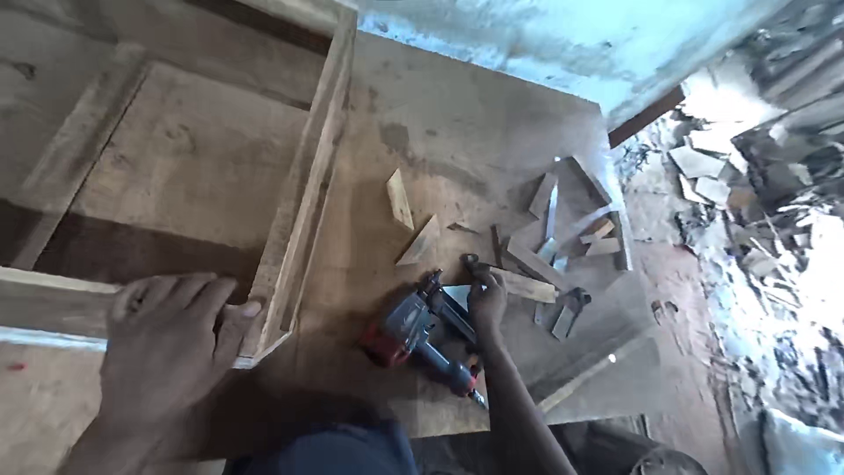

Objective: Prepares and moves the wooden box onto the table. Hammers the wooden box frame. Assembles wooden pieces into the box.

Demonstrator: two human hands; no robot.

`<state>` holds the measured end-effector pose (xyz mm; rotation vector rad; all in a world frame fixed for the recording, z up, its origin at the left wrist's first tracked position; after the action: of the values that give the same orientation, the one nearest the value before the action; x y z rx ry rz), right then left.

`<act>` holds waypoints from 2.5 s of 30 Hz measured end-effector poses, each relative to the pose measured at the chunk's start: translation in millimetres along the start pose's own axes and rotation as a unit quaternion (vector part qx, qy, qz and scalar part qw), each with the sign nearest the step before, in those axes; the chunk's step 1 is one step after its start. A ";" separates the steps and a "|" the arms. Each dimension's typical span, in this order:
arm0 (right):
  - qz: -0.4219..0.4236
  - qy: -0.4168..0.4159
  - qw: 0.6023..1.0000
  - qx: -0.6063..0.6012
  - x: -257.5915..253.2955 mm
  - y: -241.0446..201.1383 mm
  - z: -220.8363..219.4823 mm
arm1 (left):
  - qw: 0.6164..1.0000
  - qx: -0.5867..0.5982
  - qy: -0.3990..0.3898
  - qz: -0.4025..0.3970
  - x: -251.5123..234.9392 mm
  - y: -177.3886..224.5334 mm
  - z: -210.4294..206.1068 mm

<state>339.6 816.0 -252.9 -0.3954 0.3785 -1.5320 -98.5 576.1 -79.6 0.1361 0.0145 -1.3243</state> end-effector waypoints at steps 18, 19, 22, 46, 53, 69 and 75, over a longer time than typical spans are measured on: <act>0.100 -0.155 0.981 0.063 -79.0 -79.8 -18.8 | 0.994 0.016 0.011 0.103 -11.6 27.5 -3.2; 0.074 -0.147 0.986 0.008 -62.0 -84.2 -2.3 | 0.994 0.022 0.005 0.105 -11.3 26.8 -3.4; -0.006 -0.132 0.960 -0.246 -4.3 -92.0 30.2 | 0.995 0.049 0.012 0.084 -10.0 22.4 -2.7; 0.332 -0.558 0.719 -0.246 291.0 -392.9 25.5 | 0.966 0.245 -0.075 0.022 271.2 -119.0 117.8; 0.356 -0.669 0.637 -0.144 310.8 -404.0 -4.4 | 0.984 0.097 0.022 0.149 290.7 -159.5 120.1; 0.392 -0.719 0.568 -0.084 287.7 -401.4 -3.8 | 0.959 0.186 -0.208 -0.051 244.0 -187.4 73.2; 0.449 -0.699 0.557 -0.018 282.1 -396.6 3.7 | 0.957 0.196 -0.207 -0.054 242.7 -185.9 74.7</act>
<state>-6.1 533.5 -59.0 -1.0977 -0.6305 0.1143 -223.7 289.6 -43.8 0.1926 -0.6068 -1.4309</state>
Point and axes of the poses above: each hand's wrist, its own x-axis away from the middle knuckle, its own z-axis out of the back of the hand, y = z × x, the point moved 2 cm from there along -x, towards the middle knuckle, and after that the axes turned 5 degrees about -x, right-handed, at the moved point
